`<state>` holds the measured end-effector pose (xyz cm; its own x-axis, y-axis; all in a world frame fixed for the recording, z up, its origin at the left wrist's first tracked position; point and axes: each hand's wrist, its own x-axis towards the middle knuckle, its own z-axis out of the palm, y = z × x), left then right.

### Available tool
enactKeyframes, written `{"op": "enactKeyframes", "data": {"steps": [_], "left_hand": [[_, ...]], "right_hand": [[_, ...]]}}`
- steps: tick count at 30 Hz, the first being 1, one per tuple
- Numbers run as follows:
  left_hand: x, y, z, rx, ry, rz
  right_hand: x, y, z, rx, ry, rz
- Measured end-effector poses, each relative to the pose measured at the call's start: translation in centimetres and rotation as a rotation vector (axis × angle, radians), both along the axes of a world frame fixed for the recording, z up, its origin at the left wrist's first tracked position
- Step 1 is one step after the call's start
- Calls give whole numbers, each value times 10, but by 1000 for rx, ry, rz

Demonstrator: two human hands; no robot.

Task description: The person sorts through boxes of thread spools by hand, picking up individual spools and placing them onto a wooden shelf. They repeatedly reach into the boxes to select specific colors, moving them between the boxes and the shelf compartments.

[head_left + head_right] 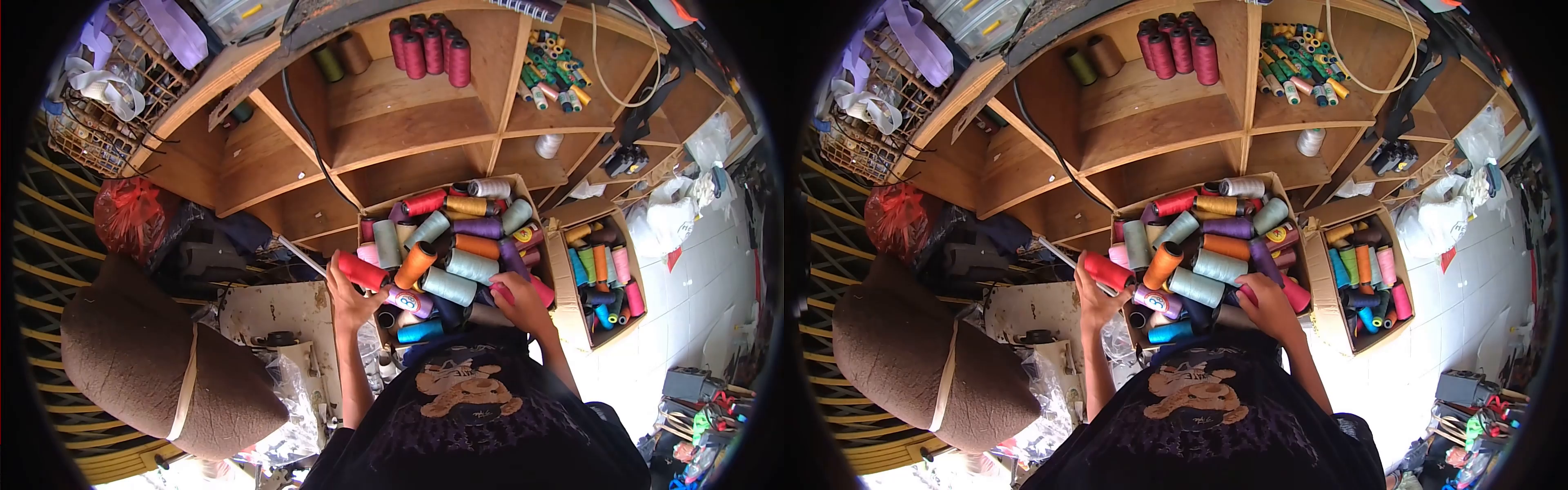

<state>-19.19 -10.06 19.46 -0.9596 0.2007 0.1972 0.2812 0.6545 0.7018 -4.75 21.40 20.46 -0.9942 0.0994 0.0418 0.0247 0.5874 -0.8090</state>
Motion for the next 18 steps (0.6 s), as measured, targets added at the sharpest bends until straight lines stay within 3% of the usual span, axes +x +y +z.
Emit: {"op": "enactKeyframes", "data": {"steps": [2, 5, 9, 13, 14, 17, 18], "left_hand": [[-16, 5, 8, -16, 26, -105], [-40, 19, 28, -280, 99, -328], [-76, 41, 43, -383, 14, -617], [-98, 75, 46, -648, -61, -962], [-106, 83, 29, -642, -264, -1028], [-107, 100, 38, -839, -128, -974], [-114, 104, 46, -804, -257, -996]], "right_hand": [[0, 0, -2, -16, -6, 4], [0, 0, -1, -12, -2, 14], [-1, 1, 1, 14, 8, 16], [-1, 1, 0, 40, 37, 7], [-1, 0, 0, 44, 33, 6], [0, -2, 3, 30, 0, 8], [0, -3, 2, 23, 8, -2]]}}
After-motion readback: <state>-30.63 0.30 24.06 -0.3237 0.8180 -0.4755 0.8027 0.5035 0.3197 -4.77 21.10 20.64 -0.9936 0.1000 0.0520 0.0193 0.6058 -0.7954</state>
